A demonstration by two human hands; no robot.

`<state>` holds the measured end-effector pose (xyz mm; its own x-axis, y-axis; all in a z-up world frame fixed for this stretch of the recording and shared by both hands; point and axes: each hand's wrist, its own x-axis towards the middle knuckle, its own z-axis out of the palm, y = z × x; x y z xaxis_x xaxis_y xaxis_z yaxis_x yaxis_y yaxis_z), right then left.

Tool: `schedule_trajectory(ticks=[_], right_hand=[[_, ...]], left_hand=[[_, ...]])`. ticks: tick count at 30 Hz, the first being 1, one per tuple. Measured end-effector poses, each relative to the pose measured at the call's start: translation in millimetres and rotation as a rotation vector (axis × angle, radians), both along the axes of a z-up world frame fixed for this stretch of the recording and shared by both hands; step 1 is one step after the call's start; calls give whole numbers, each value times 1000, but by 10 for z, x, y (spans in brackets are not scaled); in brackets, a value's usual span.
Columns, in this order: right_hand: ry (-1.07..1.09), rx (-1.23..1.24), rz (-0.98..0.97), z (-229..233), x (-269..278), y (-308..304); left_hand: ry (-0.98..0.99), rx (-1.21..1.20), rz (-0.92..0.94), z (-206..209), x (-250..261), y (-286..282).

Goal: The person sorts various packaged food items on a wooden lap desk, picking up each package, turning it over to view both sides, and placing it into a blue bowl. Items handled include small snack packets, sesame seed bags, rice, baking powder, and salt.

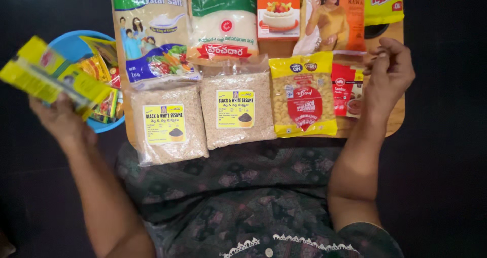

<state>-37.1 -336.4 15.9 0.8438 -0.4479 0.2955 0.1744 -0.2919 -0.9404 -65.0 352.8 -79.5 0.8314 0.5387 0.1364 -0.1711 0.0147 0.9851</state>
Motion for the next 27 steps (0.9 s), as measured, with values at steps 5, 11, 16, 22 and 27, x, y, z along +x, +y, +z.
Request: schedule_trajectory(ticks=[5,11,16,22,27], right_hand=[[224,-525,-136,84,-113,-171],[579,-788,-163,216,-303,-220],[783,-847,-59,263,-195,-44],[878,-617,-54,384,-121,222],[874,-539,-78,290,-153,139]], left_hand=[[111,-38,142,-439,-168,626],[267,765,591,-533,-146,499],[-28,986,355,103,234,-317],[0,308,-255,747,559,-2233],[-322,768,-515,983,636,-3411]])
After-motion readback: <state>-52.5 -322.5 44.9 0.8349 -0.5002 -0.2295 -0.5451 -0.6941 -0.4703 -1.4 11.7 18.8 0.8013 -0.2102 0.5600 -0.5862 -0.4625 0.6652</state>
